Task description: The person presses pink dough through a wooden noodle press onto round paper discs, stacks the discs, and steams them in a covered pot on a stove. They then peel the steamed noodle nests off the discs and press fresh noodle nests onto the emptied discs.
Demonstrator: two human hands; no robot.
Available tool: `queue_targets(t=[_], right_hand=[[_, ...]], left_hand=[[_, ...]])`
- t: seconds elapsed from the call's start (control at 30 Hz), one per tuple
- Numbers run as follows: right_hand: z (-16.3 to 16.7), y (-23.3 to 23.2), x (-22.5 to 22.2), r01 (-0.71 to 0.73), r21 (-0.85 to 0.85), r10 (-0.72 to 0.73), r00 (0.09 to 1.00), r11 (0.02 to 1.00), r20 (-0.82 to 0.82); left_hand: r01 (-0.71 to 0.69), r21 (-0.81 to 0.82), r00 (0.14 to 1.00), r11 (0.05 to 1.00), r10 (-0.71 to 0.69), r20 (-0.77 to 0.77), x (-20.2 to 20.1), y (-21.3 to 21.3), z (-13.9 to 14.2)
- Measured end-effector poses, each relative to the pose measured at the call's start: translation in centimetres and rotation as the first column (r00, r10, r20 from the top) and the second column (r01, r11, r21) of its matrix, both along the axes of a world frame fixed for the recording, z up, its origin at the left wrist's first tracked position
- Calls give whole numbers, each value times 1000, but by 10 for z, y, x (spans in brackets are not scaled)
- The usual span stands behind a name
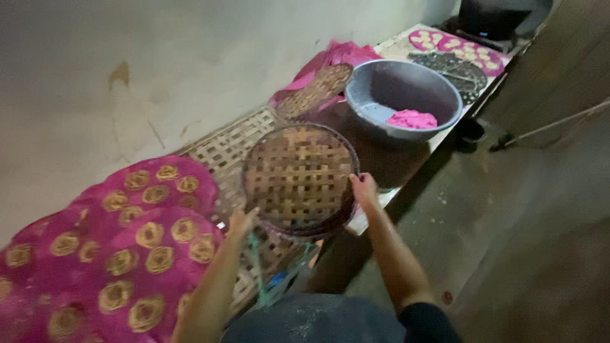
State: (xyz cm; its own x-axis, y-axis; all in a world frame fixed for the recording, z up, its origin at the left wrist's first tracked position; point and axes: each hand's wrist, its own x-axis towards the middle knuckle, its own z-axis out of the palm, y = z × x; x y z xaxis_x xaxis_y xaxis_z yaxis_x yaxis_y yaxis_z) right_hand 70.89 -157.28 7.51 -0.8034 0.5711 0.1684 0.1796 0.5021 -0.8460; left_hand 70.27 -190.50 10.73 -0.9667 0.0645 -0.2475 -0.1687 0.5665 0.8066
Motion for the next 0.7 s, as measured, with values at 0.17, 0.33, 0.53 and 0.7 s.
queue_targets(t=[0.17, 0.33, 0.53, 0.7], right_hand=[[0, 17, -36, -281, -467, 68, 904, 838, -422], [28, 84, -106, -353, -704, -208, 789, 616, -578], [64, 148, -213, -44, -925, -404, 891, 378, -208], [69, 155, -271, -144, -939, -527, 796, 312, -297]], left_hand=[[-100, 464, 943, 880, 232, -237, 11, 1, -10], [-384, 653, 875, 653, 484, 31, 30, -14, -17], [-357, 640, 887, 680, 462, 4, 57, -24, -39], [-369, 563, 853, 739, 510, -111, 65, -27, -56]])
